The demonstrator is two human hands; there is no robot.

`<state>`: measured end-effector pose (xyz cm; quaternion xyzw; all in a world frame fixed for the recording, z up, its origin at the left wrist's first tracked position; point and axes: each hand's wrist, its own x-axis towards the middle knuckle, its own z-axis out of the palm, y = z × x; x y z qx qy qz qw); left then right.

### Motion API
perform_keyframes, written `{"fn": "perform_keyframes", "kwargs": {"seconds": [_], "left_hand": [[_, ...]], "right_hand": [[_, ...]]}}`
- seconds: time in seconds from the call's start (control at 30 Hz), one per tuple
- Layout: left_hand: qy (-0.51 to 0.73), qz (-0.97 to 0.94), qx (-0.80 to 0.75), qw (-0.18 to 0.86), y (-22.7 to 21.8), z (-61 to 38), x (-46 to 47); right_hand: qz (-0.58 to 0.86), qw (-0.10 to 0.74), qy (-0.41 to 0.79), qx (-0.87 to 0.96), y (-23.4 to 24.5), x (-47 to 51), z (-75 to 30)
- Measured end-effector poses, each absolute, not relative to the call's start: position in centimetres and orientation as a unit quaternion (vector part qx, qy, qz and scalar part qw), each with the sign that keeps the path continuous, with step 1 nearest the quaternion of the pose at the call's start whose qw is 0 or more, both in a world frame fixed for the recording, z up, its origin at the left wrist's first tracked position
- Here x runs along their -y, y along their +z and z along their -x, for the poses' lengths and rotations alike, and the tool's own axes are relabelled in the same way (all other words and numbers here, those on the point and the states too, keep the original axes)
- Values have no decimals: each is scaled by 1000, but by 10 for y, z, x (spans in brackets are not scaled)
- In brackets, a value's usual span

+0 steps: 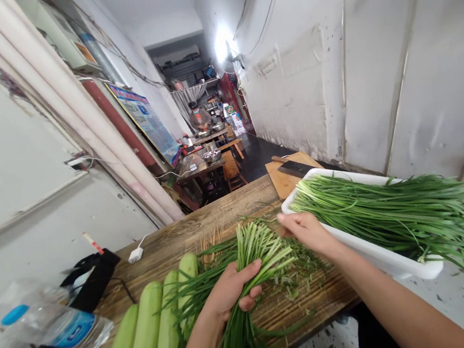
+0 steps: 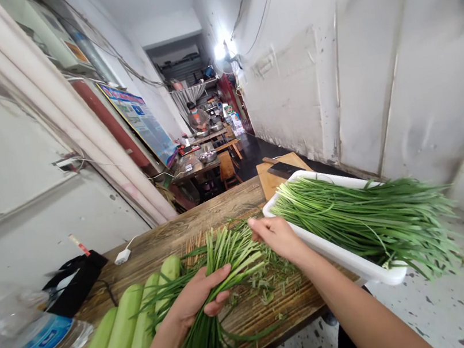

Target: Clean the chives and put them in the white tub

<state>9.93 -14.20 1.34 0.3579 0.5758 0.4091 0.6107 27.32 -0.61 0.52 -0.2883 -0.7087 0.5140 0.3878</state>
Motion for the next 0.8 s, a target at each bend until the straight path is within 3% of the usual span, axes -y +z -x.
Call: {"fn": "perform_keyframes", "kwargs": {"seconds": [0.17, 0.33, 0.4, 0.8], "left_hand": [[398, -380, -590, 591, 20, -105, 143], [386, -403, -604, 570, 23, -109, 143], [389, -409, -599, 568, 23, -111, 143], [385, -391, -616, 565, 22, -102, 149]], "right_hand": [[209, 349, 494, 769, -2, 7, -258], [146, 222, 622, 736, -1, 8, -260], [155, 208, 646, 718, -1, 10, -262], [282, 388, 632, 609, 11, -2, -292]]}}
